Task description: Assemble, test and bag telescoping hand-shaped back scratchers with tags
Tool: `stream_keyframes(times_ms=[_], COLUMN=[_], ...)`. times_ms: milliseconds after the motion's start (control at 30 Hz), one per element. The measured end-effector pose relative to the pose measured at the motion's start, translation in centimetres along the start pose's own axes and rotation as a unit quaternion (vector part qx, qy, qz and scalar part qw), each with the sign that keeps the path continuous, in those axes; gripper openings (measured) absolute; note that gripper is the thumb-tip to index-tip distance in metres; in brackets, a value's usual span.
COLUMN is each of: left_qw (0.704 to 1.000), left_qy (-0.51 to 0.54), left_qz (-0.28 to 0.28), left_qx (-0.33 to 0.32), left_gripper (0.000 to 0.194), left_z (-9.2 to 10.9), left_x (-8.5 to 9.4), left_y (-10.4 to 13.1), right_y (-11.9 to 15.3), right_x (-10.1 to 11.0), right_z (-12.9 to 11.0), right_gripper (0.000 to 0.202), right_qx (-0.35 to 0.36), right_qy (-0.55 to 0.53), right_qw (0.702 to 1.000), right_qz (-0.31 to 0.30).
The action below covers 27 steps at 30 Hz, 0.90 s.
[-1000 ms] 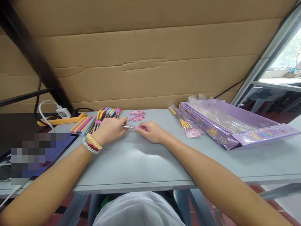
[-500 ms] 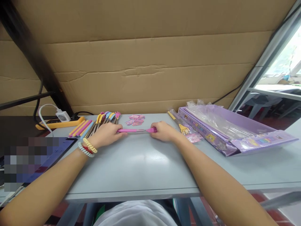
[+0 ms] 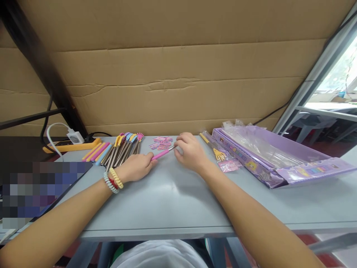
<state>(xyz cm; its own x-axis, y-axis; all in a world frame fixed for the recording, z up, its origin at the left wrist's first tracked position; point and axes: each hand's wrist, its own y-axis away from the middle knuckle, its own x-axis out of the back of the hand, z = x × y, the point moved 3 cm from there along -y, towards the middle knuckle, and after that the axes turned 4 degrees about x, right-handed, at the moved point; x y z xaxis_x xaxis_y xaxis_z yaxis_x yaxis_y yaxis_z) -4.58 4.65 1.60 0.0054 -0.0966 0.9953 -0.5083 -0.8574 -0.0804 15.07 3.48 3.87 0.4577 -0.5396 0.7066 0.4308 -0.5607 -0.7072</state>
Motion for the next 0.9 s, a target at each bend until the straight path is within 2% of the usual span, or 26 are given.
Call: stream_keyframes(times_ms=[67, 100, 200, 300, 367, 433, 500, 533, 600, 633, 700, 733, 800, 900], left_qw=[1.0, 1.0, 0.999, 0.999, 0.997, 0.992, 0.988, 0.988, 0.987, 0.981, 0.954, 0.939, 0.918, 0.912], left_qy=[0.008, 0.011, 0.019, 0.023, 0.028, 0.05, 0.08, 0.091, 0.091, 0.076, 0.038, 0.026, 0.028, 0.051], left_qz=[0.009, 0.014, 0.025, 0.026, 0.022, 0.016, 0.031, 0.056, 0.135, 0.166, 0.187, 0.173, 0.146, 0.087], left_qx=[0.012, 0.016, 0.009, -0.037, -0.075, -0.112, -0.126, -0.113, -0.014, 0.062, 0.233, 0.295, 0.367, 0.399], left_gripper=[0.046, 0.046, 0.045, 0.043, 0.041, 0.042, 0.044, 0.045, 0.043, 0.042, 0.04, 0.039, 0.037, 0.033], left_z=[-0.1, -0.2, -0.2, 0.3, 0.6, 0.7, 0.0, -0.9, -3.8, -5.7, -9.9, -11.8, -15.0, -17.5], left_x=[0.2, 0.3, 0.5, 0.5, 0.5, 0.8, 1.6, 2.2, 3.5, 4.1, 4.8, 4.9, 4.8, 4.0], left_y=[0.0, 0.0, 0.0, 0.3, 0.5, 0.6, 0.6, 0.5, 0.3, 0.4, 0.9, 1.3, 2.0, 2.7], right_y=[-0.1, -0.1, 0.3, 0.8, 1.0, 1.0, 1.0, 1.0, 1.0, 1.1, 1.1, 1.2, 1.2, 1.2], right_x=[1.0, 1.3, 0.9, -0.2, -0.9, -1.3, -1.4, -1.4, -1.3, -1.3, -1.3, -1.3, -1.2, -1.2], right_z=[-0.2, -0.2, -0.1, 0.0, -0.1, 0.0, 0.3, 0.5, 1.1, 1.3, 1.7, 1.9, 1.9, 1.6], right_gripper=[0.013, 0.018, 0.042, 0.059, 0.054, 0.043, 0.038, 0.038, 0.037, 0.037, 0.038, 0.039, 0.04, 0.041], right_qx=[-0.013, -0.026, -0.06, -0.075, -0.084, -0.097, -0.114, -0.121, -0.135, -0.144, -0.158, -0.162, -0.163, -0.158], right_qy=[-0.01, -0.027, -0.096, -0.146, -0.161, -0.168, -0.165, -0.161, -0.157, -0.159, -0.163, -0.164, -0.159, -0.154], right_qw=[0.999, 0.998, 0.993, 0.975, 0.964, 0.958, 0.956, 0.956, 0.953, 0.951, 0.947, 0.945, 0.944, 0.943], right_qz=[0.051, 0.049, -0.043, -0.15, -0.193, -0.209, -0.213, -0.214, -0.22, -0.223, -0.227, -0.23, -0.237, -0.25])
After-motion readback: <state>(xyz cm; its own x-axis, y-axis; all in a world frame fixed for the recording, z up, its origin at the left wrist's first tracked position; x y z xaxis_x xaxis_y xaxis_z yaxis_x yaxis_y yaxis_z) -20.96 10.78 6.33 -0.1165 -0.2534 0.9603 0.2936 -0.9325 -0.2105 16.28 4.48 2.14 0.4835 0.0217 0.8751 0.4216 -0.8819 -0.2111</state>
